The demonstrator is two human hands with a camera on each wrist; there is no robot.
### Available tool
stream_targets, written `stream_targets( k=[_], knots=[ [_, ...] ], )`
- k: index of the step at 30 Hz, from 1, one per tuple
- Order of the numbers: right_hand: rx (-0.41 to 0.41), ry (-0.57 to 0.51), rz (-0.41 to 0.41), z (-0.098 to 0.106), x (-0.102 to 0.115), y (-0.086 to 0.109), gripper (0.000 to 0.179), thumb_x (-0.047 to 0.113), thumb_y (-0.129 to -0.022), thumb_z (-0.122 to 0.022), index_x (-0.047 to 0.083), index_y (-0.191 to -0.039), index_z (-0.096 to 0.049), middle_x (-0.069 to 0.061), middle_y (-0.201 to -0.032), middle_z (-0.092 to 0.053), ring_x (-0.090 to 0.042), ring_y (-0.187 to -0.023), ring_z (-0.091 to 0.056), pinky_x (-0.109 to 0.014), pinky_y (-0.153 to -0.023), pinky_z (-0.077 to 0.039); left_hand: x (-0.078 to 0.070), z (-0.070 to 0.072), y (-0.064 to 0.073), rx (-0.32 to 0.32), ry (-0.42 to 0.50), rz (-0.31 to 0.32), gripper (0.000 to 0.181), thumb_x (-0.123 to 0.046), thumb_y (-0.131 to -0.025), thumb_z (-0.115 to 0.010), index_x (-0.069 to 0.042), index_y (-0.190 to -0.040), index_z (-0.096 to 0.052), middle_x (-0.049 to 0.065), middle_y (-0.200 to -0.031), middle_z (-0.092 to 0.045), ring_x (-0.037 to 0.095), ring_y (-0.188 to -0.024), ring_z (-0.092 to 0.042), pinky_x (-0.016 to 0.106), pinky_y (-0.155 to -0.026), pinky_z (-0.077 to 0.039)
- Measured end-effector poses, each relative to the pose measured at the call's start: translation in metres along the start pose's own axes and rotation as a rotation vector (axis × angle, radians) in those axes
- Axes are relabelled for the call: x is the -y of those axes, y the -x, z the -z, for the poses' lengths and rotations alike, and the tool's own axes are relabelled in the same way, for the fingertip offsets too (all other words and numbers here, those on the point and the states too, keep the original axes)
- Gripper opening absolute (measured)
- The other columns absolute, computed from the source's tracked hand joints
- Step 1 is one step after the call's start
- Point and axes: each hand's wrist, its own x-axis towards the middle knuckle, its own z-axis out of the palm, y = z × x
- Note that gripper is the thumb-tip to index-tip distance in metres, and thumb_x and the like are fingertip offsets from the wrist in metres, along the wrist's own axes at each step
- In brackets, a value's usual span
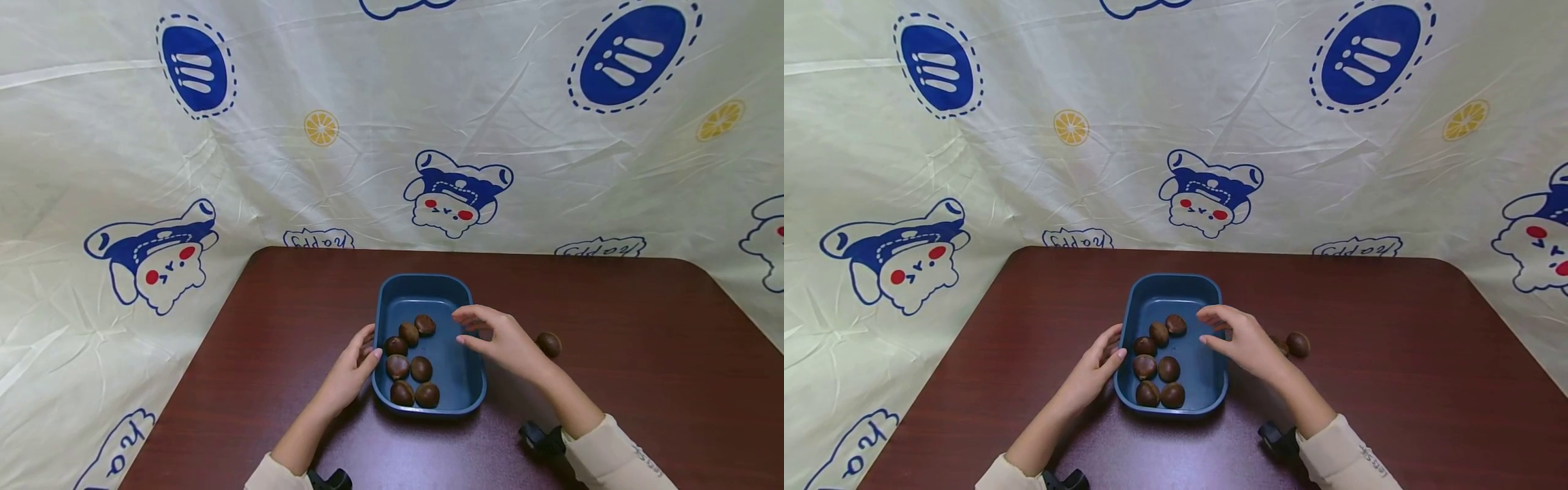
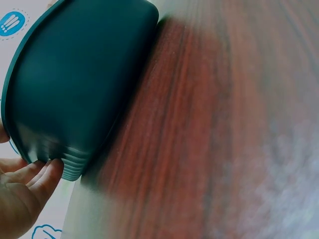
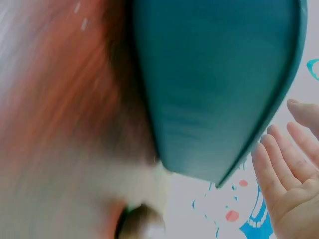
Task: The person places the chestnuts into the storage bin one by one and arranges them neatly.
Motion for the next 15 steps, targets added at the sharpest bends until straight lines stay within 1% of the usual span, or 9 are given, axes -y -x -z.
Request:
stream_targets(
  k=[4,6,8,10,13,15],
  knots=[
    [-0.050,0.018,-0.039,0.016,-0.010,0.008,0.039,0.015,-0.082,-0.067,0.005,-0.117,-0.054,-0.010,-0.109,-0.059,-0.025,-0.096,-0.058,-0.040,-0.078,-0.048,0.000,0.000,0.000,-0.001,0.003,-0.001,0.045,-0.001,-0.094,-0.042,0.010,-0.134,-0.025,0.033,-0.131,-0.032,0.044,-0.114,-0.040,0.050,-0.091,-0.036],
    [-0.079,0.034,-0.053,0.024,-0.015,0.013,0.039,0.015,-0.081,-0.067,0.006,-0.117,-0.054,-0.009,-0.109,-0.059,-0.025,-0.095,-0.058,-0.042,-0.078,-0.047,-0.001,0.000,0.000,-0.002,0.004,-0.001,0.044,-0.001,-0.094,-0.042,0.010,-0.133,-0.025,0.033,-0.131,-0.032,0.044,-0.114,-0.040,0.050,-0.091,-0.036],
    [-0.109,0.074,-0.064,0.032,-0.021,0.019,0.038,0.016,-0.082,-0.067,0.009,-0.117,-0.054,-0.007,-0.108,-0.060,-0.024,-0.095,-0.059,-0.042,-0.078,-0.047,-0.002,0.000,0.001,-0.005,0.000,0.003,0.045,-0.001,-0.094,-0.042,0.010,-0.133,-0.025,0.033,-0.131,-0.032,0.044,-0.114,-0.040,0.050,-0.091,-0.036],
    [-0.142,0.116,-0.069,0.040,-0.028,0.024,0.037,0.017,-0.083,-0.066,0.009,-0.116,-0.054,-0.007,-0.108,-0.059,-0.024,-0.094,-0.059,-0.042,-0.078,-0.047,-0.002,0.000,0.001,-0.007,-0.004,0.005,0.045,0.000,-0.094,-0.043,0.011,-0.133,-0.025,0.033,-0.131,-0.032,0.044,-0.114,-0.040,0.050,-0.091,-0.035],
    [-0.179,0.163,-0.093,0.050,-0.038,0.034,0.036,0.018,-0.084,-0.064,0.009,-0.117,-0.053,-0.009,-0.109,-0.059,-0.026,-0.094,-0.058,-0.040,-0.077,-0.046,0.002,0.000,-0.001,-0.008,0.001,0.003,0.045,-0.001,-0.093,-0.043,0.011,-0.134,-0.025,0.033,-0.131,-0.032,0.044,-0.115,-0.039,0.051,-0.092,-0.035],
    [-0.195,0.177,-0.117,0.056,-0.046,0.039,0.035,0.019,-0.085,-0.063,0.008,-0.117,-0.053,-0.012,-0.109,-0.058,-0.029,-0.094,-0.057,-0.039,-0.076,-0.046,0.009,0.000,-0.003,-0.009,0.011,-0.001,0.046,-0.001,-0.094,-0.043,0.010,-0.134,-0.025,0.032,-0.131,-0.032,0.044,-0.115,-0.039,0.051,-0.092,-0.035]
  ],
)
